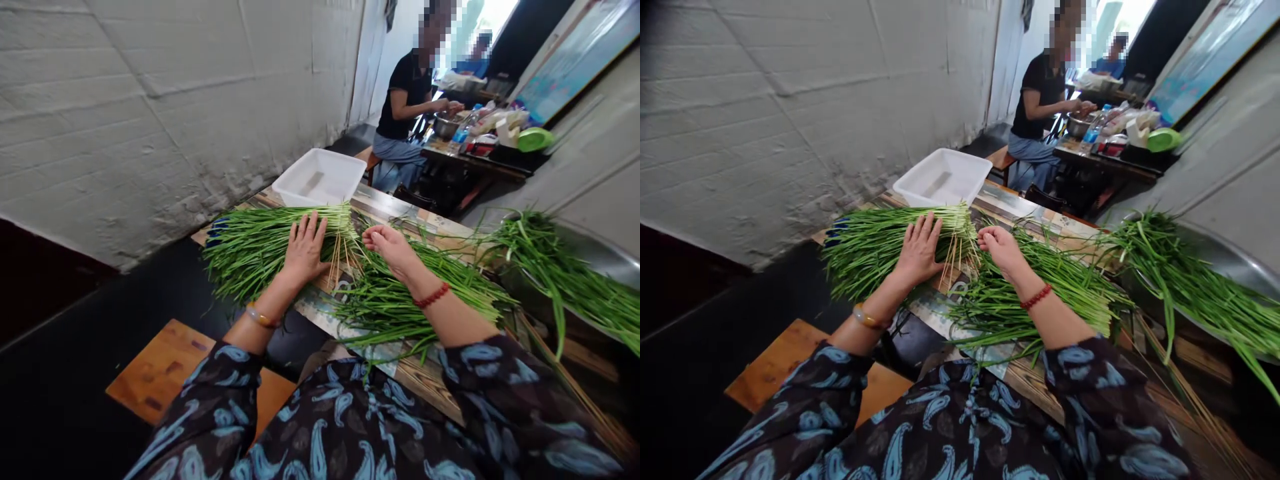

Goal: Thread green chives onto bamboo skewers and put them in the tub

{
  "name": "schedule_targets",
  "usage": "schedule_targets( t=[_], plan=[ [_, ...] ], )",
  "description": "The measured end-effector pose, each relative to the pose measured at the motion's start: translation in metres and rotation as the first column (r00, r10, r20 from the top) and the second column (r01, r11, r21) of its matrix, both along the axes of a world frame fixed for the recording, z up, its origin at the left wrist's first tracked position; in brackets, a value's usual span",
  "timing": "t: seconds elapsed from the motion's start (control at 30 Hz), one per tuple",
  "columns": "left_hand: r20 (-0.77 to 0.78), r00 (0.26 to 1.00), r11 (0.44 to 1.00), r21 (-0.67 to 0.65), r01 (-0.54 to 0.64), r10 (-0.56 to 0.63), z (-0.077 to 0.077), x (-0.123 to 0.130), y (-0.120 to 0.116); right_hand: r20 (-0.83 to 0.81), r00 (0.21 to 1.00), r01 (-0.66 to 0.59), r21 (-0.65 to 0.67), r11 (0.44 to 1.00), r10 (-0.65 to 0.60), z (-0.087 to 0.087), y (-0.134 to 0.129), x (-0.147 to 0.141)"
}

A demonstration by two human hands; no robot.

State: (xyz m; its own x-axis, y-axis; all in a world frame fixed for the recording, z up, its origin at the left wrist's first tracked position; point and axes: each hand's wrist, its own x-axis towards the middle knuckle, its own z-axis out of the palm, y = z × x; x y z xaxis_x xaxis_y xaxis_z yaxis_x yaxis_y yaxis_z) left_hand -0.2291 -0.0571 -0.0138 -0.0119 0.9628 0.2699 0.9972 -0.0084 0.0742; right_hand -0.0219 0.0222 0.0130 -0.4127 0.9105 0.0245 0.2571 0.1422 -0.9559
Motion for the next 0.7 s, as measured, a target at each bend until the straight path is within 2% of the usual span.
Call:
schedule_targets(
  t=[0.1,0.23,0.43,0.6,0.7],
  plan=[
    [0.019,0.998,0.998,0.017,-0.061,0.060,-0.010,0.010,0.004,0.121,0.993,-0.003,0.018,1.000,0.001,-0.022,0.017,-0.011],
    [-0.011,0.995,0.995,0.045,-0.094,0.095,-0.013,0.013,0.011,0.310,0.948,-0.092,0.067,0.993,0.067,-0.033,0.017,0.008],
    [-0.050,0.995,0.996,0.012,-0.088,0.089,0.000,0.005,0.015,0.424,0.885,-0.238,0.062,0.969,0.190,-0.033,0.014,0.035],
    [-0.012,0.997,0.997,0.026,-0.075,0.076,0.006,0.000,0.014,0.383,0.895,-0.264,0.045,0.963,0.227,-0.027,0.025,0.033],
    [-0.008,0.996,0.996,0.014,-0.091,0.091,0.008,0.000,0.014,0.411,0.871,-0.318,0.055,0.947,0.269,-0.024,0.022,0.033]
  ],
)
